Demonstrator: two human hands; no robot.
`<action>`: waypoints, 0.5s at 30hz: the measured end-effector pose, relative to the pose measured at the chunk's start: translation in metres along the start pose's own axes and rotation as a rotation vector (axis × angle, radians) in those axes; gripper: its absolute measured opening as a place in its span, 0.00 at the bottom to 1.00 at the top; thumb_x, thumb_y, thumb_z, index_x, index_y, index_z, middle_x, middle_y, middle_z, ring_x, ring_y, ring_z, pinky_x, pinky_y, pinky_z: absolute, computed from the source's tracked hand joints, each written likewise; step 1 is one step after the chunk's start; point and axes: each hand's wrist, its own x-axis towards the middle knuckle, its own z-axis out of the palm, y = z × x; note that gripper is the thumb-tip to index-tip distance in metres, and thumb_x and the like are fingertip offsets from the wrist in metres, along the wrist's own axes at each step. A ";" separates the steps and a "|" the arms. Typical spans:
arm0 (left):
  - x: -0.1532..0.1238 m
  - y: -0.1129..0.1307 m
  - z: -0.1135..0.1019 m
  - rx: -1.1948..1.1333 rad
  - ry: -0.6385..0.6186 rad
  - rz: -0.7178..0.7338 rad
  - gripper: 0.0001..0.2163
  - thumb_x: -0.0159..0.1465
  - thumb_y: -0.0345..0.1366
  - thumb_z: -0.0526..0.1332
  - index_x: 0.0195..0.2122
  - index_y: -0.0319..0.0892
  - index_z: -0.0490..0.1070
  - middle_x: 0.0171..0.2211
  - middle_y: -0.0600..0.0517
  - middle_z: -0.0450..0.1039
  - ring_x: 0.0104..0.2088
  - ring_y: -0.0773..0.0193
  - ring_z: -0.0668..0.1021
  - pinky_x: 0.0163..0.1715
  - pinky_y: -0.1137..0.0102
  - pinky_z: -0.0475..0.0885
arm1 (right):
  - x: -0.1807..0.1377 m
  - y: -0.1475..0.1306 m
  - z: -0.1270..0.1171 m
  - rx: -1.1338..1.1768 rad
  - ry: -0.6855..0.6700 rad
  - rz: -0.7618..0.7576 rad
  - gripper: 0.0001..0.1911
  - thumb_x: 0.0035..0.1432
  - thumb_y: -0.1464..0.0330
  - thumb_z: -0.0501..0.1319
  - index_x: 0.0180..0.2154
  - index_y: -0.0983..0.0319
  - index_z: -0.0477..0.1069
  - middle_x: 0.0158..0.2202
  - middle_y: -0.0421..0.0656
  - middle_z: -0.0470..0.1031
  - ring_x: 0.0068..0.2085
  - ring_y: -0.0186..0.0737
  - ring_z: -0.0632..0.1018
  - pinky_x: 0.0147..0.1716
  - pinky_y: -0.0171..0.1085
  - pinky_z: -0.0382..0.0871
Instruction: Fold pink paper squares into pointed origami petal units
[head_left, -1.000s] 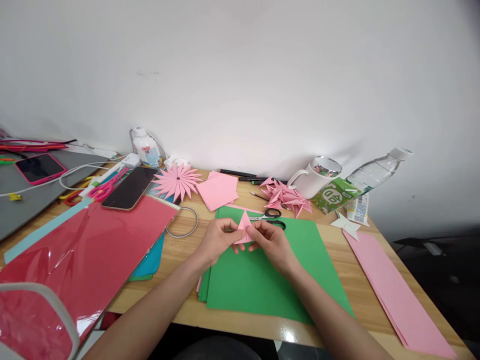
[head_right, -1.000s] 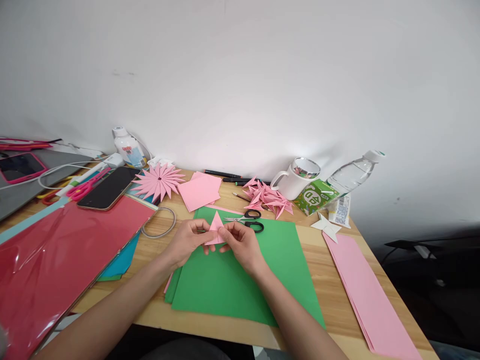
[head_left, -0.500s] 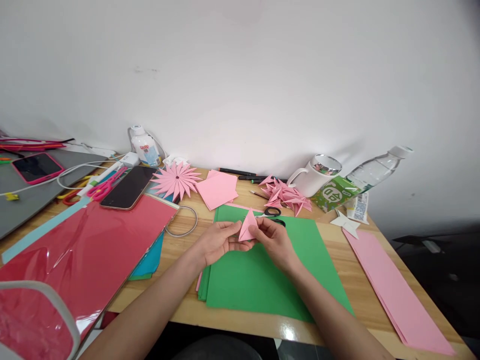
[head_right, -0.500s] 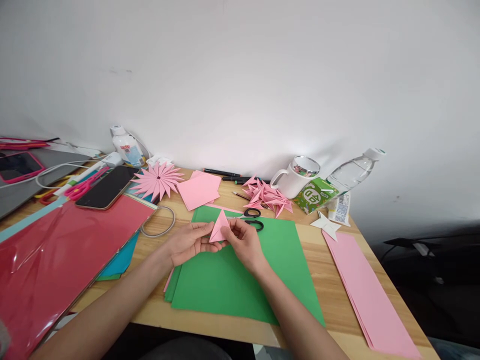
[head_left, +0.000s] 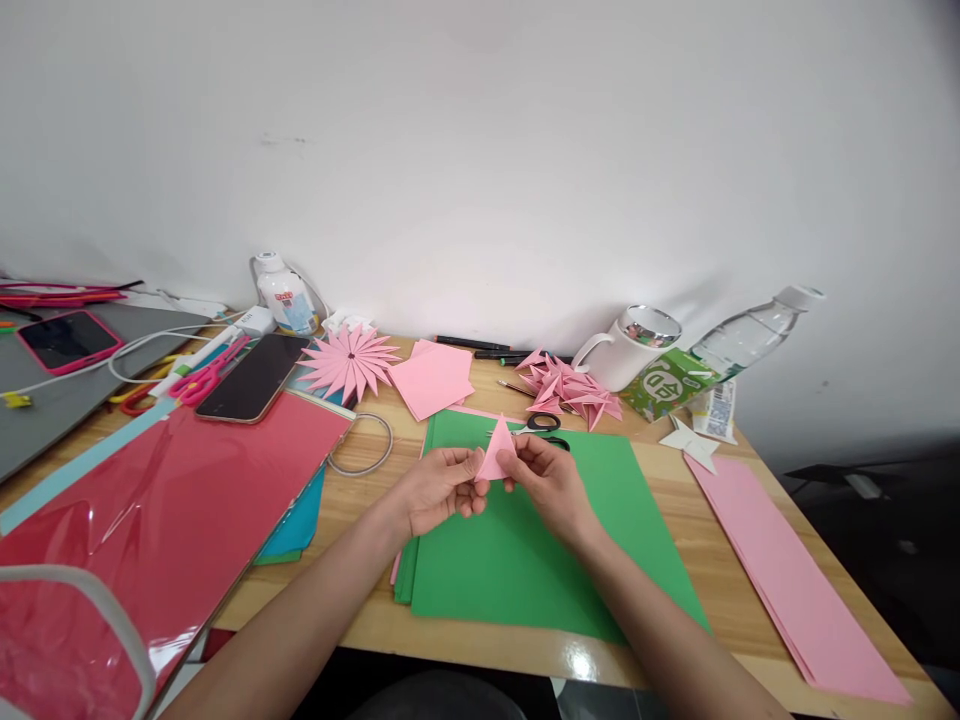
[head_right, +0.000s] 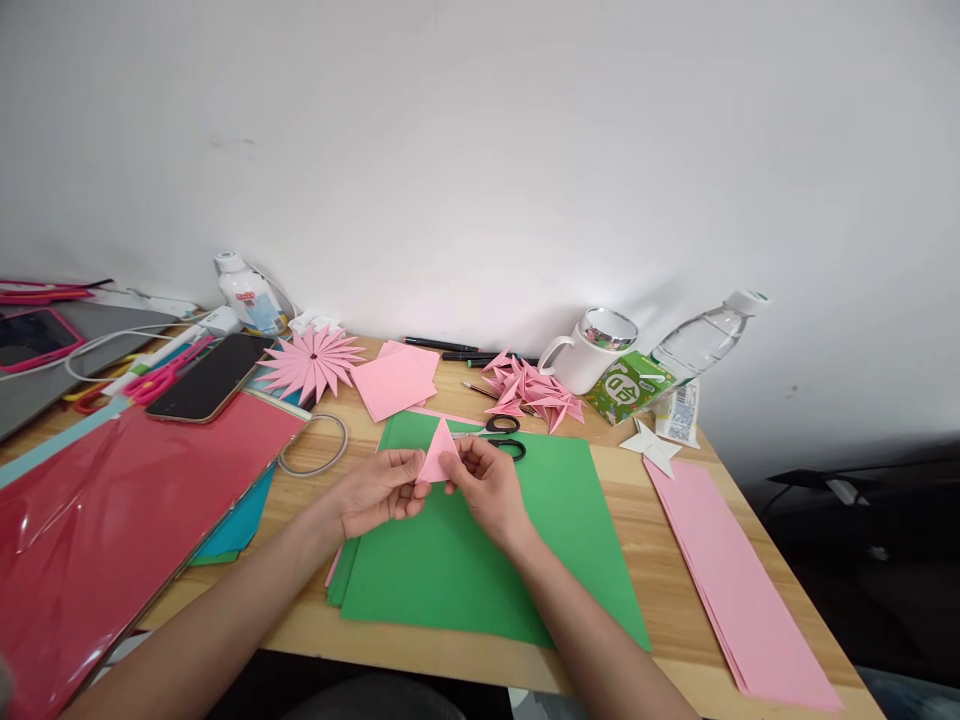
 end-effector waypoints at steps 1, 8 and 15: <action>0.000 0.000 0.001 0.019 0.003 0.018 0.14 0.54 0.42 0.65 0.25 0.34 0.69 0.17 0.55 0.67 0.15 0.74 0.70 0.12 0.80 0.59 | 0.000 0.000 0.000 0.001 0.009 0.003 0.19 0.44 0.54 0.66 0.26 0.63 0.67 0.22 0.38 0.67 0.20 0.30 0.67 0.21 0.31 0.63; 0.000 -0.003 0.007 0.083 0.080 0.087 0.18 0.48 0.46 0.68 0.21 0.37 0.63 0.16 0.57 0.65 0.13 0.76 0.68 0.10 0.79 0.54 | -0.002 0.002 0.003 -0.021 0.063 -0.032 0.18 0.45 0.54 0.65 0.26 0.63 0.67 0.22 0.38 0.68 0.20 0.30 0.68 0.20 0.32 0.64; 0.001 -0.007 0.010 0.189 0.123 0.186 0.18 0.50 0.45 0.67 0.19 0.38 0.60 0.15 0.57 0.66 0.12 0.74 0.68 0.10 0.79 0.55 | -0.002 0.003 0.004 0.030 0.076 -0.039 0.16 0.47 0.57 0.65 0.25 0.63 0.67 0.21 0.38 0.68 0.20 0.30 0.69 0.21 0.33 0.66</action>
